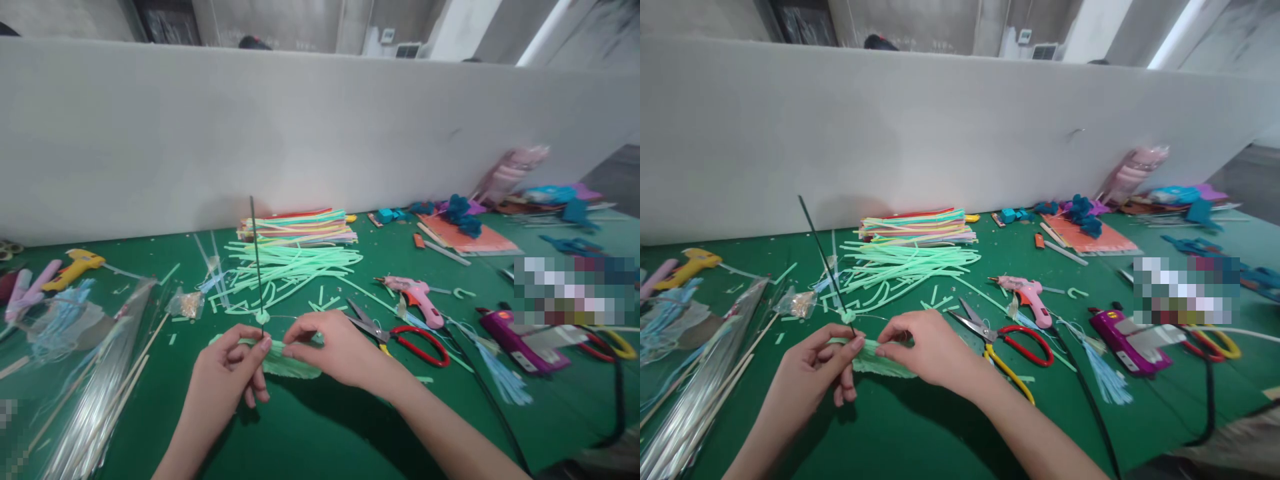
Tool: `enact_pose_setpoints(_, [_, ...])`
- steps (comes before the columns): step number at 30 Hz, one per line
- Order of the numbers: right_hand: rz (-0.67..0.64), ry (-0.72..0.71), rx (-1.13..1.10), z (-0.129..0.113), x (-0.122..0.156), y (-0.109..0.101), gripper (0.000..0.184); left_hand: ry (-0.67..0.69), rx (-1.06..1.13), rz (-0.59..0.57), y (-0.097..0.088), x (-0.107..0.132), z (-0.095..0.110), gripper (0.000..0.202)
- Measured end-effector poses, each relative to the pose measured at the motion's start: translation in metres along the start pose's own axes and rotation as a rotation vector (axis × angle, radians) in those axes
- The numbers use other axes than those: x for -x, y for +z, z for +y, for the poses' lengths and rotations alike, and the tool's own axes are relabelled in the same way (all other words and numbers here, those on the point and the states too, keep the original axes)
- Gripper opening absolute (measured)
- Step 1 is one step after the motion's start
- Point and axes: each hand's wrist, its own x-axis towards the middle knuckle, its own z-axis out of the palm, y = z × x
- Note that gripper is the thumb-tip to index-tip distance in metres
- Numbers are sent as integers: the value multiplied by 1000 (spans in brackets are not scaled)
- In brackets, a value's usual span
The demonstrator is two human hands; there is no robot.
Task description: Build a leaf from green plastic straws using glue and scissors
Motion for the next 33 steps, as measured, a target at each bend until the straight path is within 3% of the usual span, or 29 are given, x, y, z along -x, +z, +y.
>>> enact_pose_setpoints(6, [107,-54,-15,9,-3,10,7,-57,6,-51,0,-4,1,49])
enact_pose_setpoints(13, [172,-1,14,13,10,7,7,-63,43,-31,-1,-5,2,51])
enact_pose_setpoints(22, [300,0,-6,24,24,21,12,-58,104,-12,2,-8,2,48])
enact_pose_setpoints(33, [306,106,-63,27,42,29,13,-23,65,23,0,-12,-1,41])
